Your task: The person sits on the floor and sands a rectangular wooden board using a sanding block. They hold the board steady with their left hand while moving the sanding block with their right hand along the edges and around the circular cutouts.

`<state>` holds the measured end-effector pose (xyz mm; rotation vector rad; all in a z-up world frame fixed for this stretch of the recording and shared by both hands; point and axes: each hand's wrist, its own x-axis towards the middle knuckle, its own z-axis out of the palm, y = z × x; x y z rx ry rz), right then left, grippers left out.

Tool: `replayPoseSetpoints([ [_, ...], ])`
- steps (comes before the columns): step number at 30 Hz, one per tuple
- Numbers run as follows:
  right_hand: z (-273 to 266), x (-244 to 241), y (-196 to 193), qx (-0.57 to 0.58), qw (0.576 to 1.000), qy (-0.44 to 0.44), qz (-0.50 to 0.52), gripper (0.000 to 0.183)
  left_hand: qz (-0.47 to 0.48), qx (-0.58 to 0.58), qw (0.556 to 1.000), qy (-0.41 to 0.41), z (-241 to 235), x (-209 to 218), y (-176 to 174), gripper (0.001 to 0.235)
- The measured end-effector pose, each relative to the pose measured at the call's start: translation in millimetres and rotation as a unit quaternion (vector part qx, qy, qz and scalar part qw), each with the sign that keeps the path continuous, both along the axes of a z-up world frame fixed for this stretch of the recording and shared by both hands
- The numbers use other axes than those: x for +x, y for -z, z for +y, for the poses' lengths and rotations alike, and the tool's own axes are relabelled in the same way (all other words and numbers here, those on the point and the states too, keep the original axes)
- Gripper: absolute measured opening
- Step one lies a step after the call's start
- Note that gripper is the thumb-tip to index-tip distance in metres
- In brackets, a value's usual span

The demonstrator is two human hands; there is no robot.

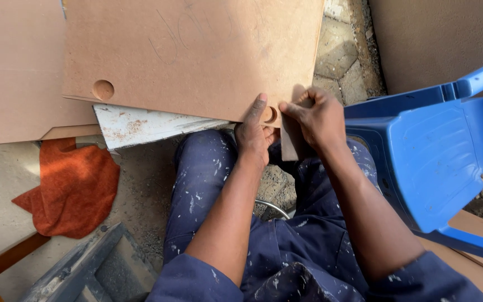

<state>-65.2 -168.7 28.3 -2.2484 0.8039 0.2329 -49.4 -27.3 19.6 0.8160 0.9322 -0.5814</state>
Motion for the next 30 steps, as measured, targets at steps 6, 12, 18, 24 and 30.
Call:
replayPoseSetpoints([
  [6,5,-21,-23,0.018,0.998,0.022,0.048,0.039,-0.002,-0.018,1.000,-0.015,-2,1,14,0.074],
  [12,23,19,-30,0.007,0.999,-0.023,0.021,0.029,-0.014,-0.004,1.000,-0.011,-6,-3,41,0.070],
  [18,7,-15,-24,0.009,0.998,0.034,0.059,0.034,-0.001,-0.024,1.000,-0.007,0,2,14,0.073],
  [24,19,-4,-32,-0.005,0.998,0.022,0.057,0.033,0.001,-0.029,1.000,-0.002,1,0,29,0.072],
  [30,19,11,-27,0.002,0.999,-0.005,0.044,0.033,-0.009,-0.021,1.000,0.010,2,1,24,0.072],
])
